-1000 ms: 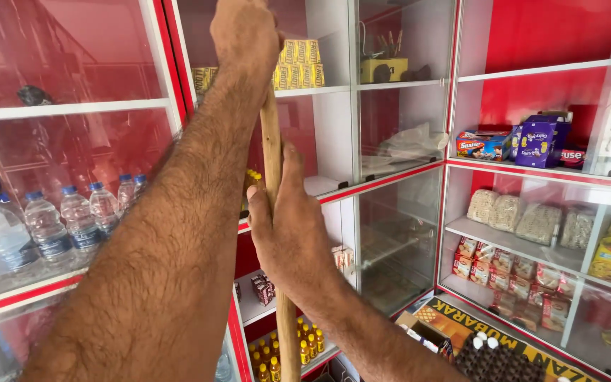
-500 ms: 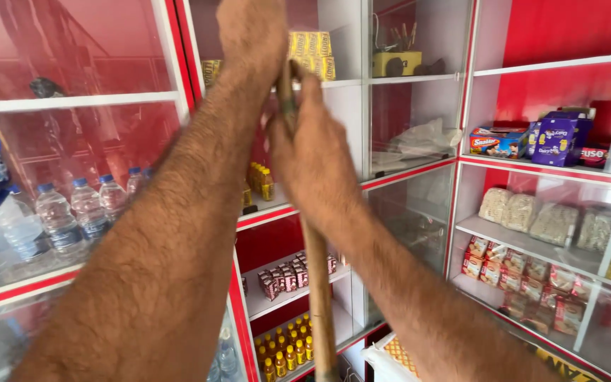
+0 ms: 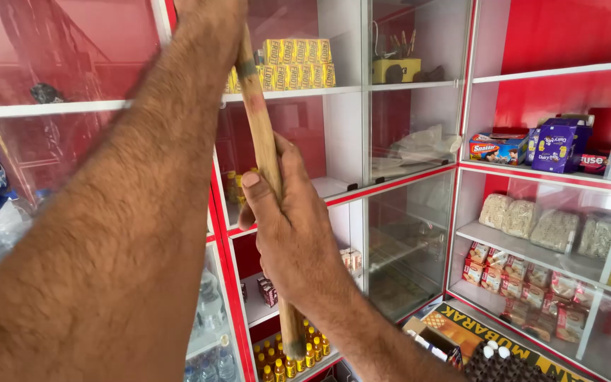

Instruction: The recorder uses a broom handle and a plastic stool to reach and clean high shelves in a grocery store.

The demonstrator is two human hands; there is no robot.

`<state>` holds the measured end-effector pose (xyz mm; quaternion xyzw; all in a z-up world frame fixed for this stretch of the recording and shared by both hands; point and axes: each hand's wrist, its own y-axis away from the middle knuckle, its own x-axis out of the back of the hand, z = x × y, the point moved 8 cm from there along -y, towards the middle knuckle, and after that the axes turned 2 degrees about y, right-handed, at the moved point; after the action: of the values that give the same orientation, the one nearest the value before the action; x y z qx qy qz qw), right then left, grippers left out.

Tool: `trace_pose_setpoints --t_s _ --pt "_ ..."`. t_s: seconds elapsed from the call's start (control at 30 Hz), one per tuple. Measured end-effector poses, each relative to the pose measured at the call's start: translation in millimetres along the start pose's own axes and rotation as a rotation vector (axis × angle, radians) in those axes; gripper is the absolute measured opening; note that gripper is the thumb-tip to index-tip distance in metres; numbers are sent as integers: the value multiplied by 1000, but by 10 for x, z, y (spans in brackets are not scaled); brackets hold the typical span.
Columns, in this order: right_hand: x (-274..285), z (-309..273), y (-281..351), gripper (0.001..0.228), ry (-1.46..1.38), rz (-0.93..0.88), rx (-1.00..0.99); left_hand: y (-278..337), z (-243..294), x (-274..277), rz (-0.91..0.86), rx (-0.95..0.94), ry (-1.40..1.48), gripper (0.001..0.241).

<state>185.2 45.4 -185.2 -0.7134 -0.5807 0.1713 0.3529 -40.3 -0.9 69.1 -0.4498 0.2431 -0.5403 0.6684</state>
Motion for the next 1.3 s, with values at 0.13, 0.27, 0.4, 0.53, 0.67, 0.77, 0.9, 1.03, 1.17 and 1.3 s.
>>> trace_pose_setpoints --t_s 0.13,0.27,0.4,0.53,0.67,0.77,0.9,1.03,1.17,1.3 --pt "47 79 -197 61 37 64 144 340 18 39 -15 96 221 33" --pt "260 18 -729 66 18 85 48 792 158 152 -23 186 439 35" --pt "398 11 -1212 61 158 132 113 807 206 188 -115 70 581 33" --pt "359 -37 -1229 54 116 92 275 349 -278 119 -91 81 730 31" --pt "158 -137 -906 63 148 -55 66 502 -64 456 63 119 620 34" --pt "137 -19 -1020 62 172 36 255 568 -109 502 117 146 632 30" --pt "90 -41 -1178 62 161 53 277 754 105 558 123 149 581 25" --pt "132 -9 -1368 62 10 39 87 656 8 348 16 232 436 21" --pt "193 -34 -1490 60 25 138 21 891 329 342 -75 249 154 32" --pt "147 -46 -1442 56 -171 154 -82 628 101 83 -97 260 133 36"
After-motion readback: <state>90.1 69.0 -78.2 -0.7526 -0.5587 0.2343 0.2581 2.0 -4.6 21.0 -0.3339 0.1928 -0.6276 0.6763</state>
